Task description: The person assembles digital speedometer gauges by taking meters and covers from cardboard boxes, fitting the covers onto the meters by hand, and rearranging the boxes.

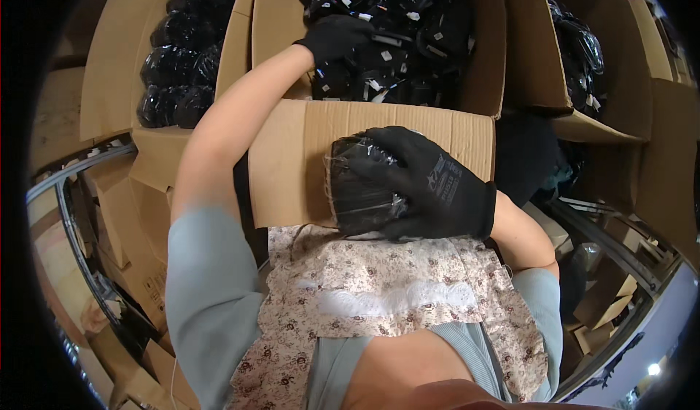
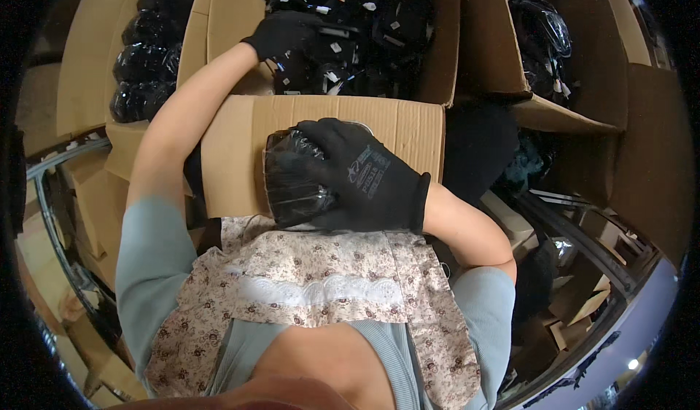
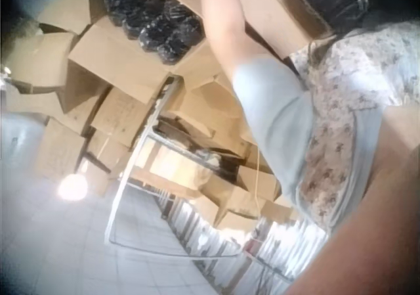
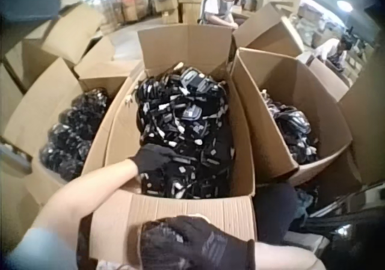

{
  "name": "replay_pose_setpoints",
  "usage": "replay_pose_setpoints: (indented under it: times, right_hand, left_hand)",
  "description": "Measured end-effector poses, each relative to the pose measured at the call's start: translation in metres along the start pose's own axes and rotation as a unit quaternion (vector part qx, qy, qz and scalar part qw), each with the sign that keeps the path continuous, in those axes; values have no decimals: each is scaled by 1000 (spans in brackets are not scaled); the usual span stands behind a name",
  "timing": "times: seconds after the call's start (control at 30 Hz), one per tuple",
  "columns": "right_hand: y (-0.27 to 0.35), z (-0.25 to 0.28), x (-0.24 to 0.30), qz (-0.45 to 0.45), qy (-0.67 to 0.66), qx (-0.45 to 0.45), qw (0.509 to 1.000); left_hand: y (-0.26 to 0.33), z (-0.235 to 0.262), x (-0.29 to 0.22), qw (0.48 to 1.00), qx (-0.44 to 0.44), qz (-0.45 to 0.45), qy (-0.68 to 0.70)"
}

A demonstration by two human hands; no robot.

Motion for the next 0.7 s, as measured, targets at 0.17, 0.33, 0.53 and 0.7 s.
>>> replay_pose_setpoints:
  times: [0.17, 0.33, 0.53, 0.7]
  right_hand:
    - [6, 0, -5, -16, -139, 17, 990]
    - [27, -2, -33, -18, -217, -3, 976]
    - [44, 5, -49, -91, -298, 5, 950]
    - [46, 16, -47, -89, -163, 65, 980]
  left_hand:
    - [50, 49, -31, 975, -130, 75, 166]
    - [95, 50, -78, 895, -165, 50, 411]
    - [139, 42, -71, 902, -208, 153, 346]
    - [161, 70, -109, 948, -177, 161, 209]
Point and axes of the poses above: each hand's wrist, its own y-axis away from the middle knuckle, its own z-axis out of the back of the hand, x = y × z, the point moved 7 cm from there along -y, towards the middle knuckle, and after that the axes turned 12 degrees about -z, right-handed, at the moved point
